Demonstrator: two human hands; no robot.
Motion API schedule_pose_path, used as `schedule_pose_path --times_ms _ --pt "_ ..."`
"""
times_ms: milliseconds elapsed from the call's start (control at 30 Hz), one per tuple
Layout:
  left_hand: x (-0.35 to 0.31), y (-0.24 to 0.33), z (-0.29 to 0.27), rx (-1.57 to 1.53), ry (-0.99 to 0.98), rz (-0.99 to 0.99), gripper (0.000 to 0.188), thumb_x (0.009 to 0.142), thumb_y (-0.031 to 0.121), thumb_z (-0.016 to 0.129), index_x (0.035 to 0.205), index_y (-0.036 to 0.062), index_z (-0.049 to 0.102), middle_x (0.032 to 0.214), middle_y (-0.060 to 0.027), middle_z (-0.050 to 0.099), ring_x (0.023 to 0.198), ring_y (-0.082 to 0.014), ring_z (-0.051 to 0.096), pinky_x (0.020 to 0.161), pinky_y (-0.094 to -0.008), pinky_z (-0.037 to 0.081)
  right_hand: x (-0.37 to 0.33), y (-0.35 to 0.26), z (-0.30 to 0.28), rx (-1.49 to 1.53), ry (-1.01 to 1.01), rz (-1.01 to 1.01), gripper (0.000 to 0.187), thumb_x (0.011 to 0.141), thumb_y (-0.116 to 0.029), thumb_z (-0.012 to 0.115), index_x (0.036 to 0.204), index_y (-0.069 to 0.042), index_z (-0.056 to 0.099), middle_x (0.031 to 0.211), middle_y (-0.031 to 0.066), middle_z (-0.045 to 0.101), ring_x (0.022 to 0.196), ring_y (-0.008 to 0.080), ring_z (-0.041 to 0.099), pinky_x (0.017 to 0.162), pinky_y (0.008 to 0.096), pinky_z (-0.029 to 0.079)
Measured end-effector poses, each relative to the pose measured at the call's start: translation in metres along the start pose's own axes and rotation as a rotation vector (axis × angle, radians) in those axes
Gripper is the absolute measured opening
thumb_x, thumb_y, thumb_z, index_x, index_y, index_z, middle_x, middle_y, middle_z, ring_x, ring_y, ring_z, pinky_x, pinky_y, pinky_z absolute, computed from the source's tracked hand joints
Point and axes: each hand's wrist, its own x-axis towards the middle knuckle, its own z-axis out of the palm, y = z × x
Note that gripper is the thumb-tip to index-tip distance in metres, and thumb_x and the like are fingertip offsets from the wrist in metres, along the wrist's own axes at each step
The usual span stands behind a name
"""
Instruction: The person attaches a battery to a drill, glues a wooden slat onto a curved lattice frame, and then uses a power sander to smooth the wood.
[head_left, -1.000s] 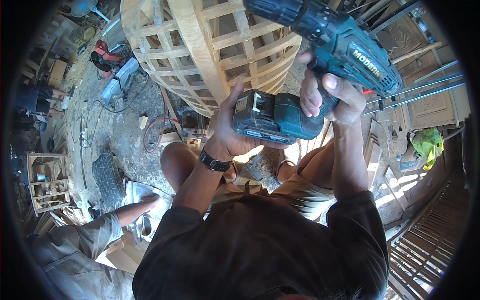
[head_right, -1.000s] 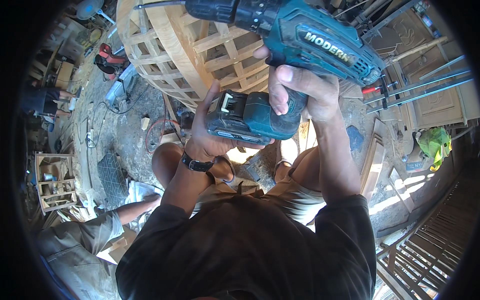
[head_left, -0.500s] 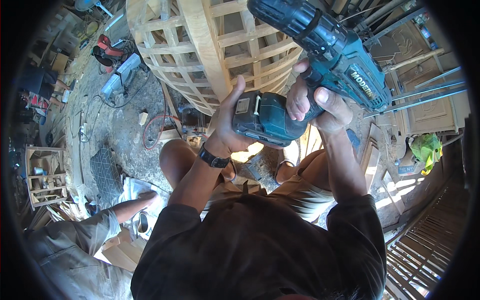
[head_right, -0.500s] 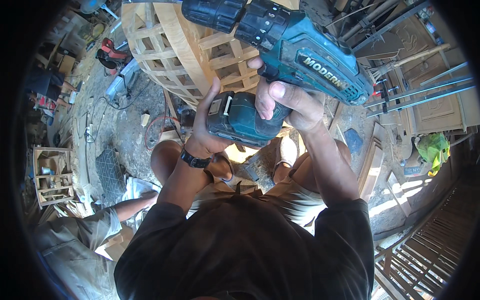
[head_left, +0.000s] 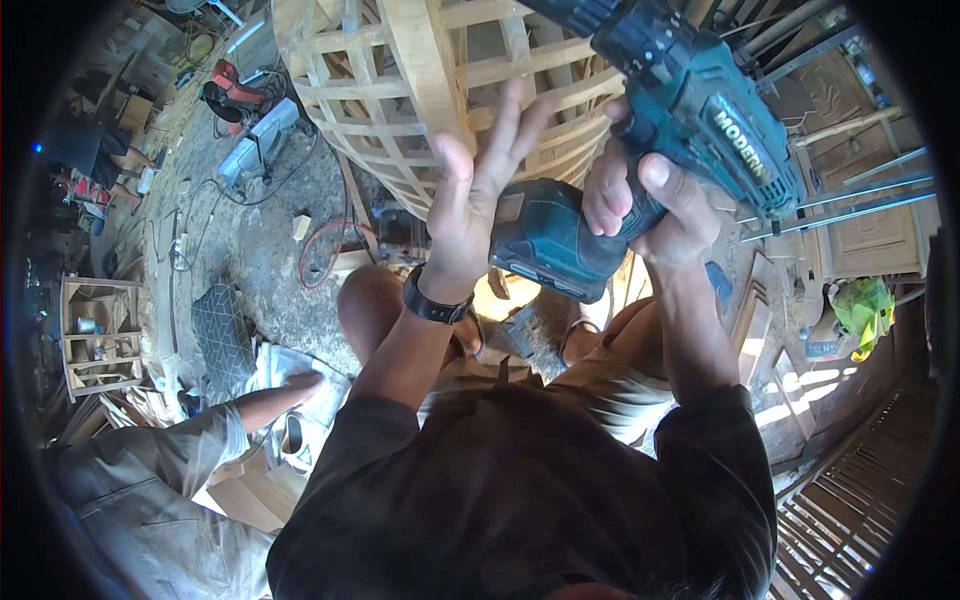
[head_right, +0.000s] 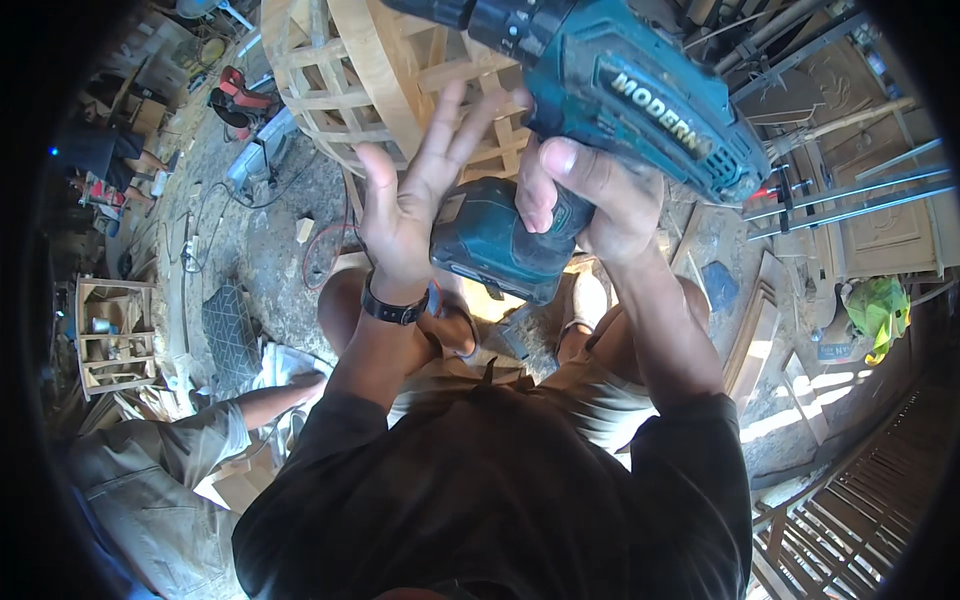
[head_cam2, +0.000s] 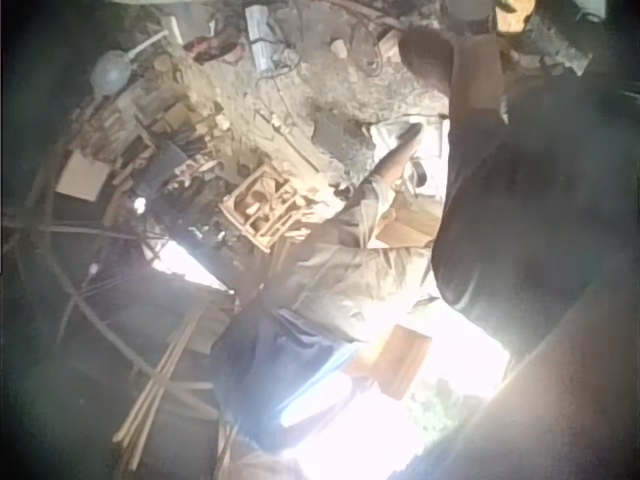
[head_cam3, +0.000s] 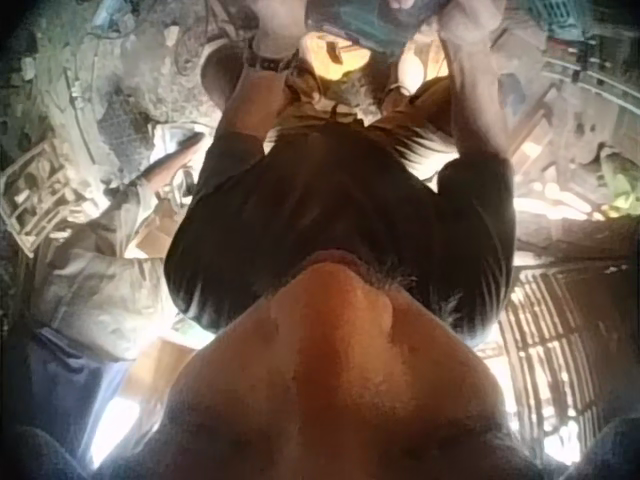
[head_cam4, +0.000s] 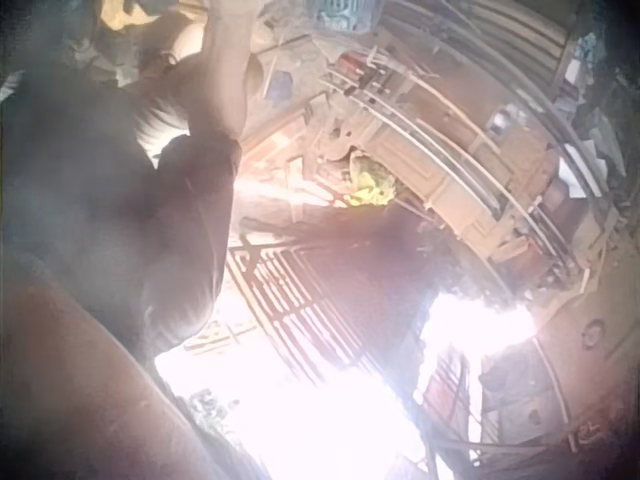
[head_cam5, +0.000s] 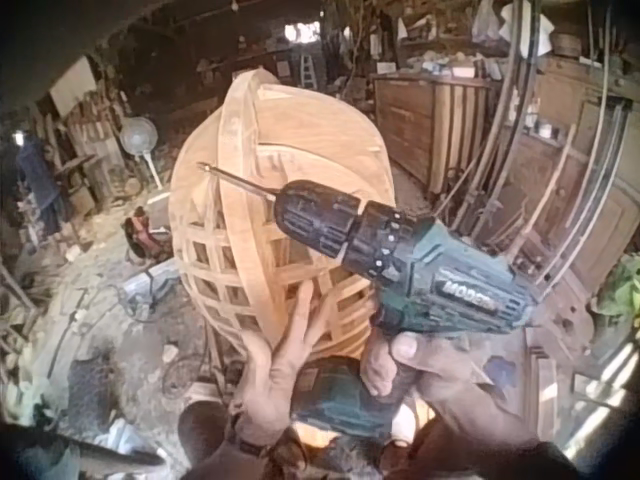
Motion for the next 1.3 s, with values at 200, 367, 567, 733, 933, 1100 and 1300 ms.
schedule_pose_path --times_ms 200,367,567,733,933,1100,1300 --pt "-0.005 0.001 0.016 -0.057 0.217 0.045 0.089 0.099 0.064 -0.001 0.154 -0.0007 0.025 0.152 -0.0247 0.040 0.146 -0.0316 0.029 0.120 -0.0436 0.013 -0.005 -0.002 -0.002 0.070 0.030 0.019 0.056 0.091 -0.027 0.061 0.134 0.004 0.043 0.059 0.0069 0.050 0.044 0.0192 0.051 0.048 0.0337 0.048" --pt "-0.018 0.001 -0.013 -0.079 0.502 0.291 0.068 0.107 0.049 0.021 0.132 -0.0082 0.048 0.127 -0.0257 0.061 0.126 -0.0341 0.056 0.114 -0.0427 0.030 -0.001 -0.015 -0.022 -0.021 0.137 -0.055 0.030 0.087 -0.018 0.065 0.109 -0.004 0.050 0.063 0.0061 0.050 0.050 0.0193 0.053 0.053 0.0342 0.049" --pt "-0.033 0.001 -0.046 -0.143 0.651 0.213 0.054 0.105 0.040 0.035 0.126 -0.0058 0.054 0.111 -0.0205 0.069 0.113 -0.0321 0.063 0.106 -0.0417 0.040 -0.010 -0.012 -0.035 -0.042 0.244 -0.079 0.031 0.084 -0.015 0.065 0.109 -0.002 0.052 0.061 0.0064 0.049 0.048 0.0198 0.051 0.050 0.0342 0.048" --pt "-0.028 -0.001 -0.037 -0.125 0.657 0.146 0.040 0.103 0.028 0.043 0.120 -0.0054 0.056 0.101 -0.0159 0.069 0.102 -0.0242 0.065 0.100 -0.0367 0.044 -0.012 -0.014 -0.027 -0.024 0.309 0.015 0.034 0.084 -0.011 0.067 0.113 0.001 0.052 0.063 0.0073 0.049 0.047 0.0195 0.051 0.048 0.0329 0.047" --pt "-0.023 -0.010 -0.023 -0.039 0.587 0.089 0.027 0.098 0.015 0.054 0.115 -0.0048 0.061 0.102 -0.0139 0.069 0.097 -0.0208 0.066 0.096 -0.0336 0.046 -0.014 -0.003 -0.035 0.035 0.293 0.011 0.034 0.084 -0.009 0.068 0.114 -0.002 0.054 0.064 0.0070 0.049 0.048 0.0194 0.050 0.049 0.0353 0.046" --pt "-0.020 -0.013 -0.016 0.086 0.573 0.037 0.030 0.099 0.017 0.054 0.118 -0.0053 0.061 0.107 -0.0140 0.068 0.100 -0.0209 0.066 0.096 -0.0335 0.046 -0.013 -0.010 -0.023 0.111 0.190 0.117 0.048 0.087 -0.013 0.067 0.130 0.001 0.049 0.060 0.0072 0.049 0.046 0.0179 0.050 0.046 0.0325 0.045" --pt "0.008 -0.011 -0.004 -0.063 0.410 0.179 0.052 0.104 0.033 0.049 0.137 -0.0071 0.046 0.129 -0.0189 0.059 0.120 -0.0251 0.057 0.104 -0.0373 0.043 -0.022 0.006 -0.018 0.200 0.052 0.243 0.047 0.087 -0.009 0.070 0.128 0.007 0.052 0.060 0.0076 0.053 0.048 0.0172 0.052 0.048 0.0315 0.045"
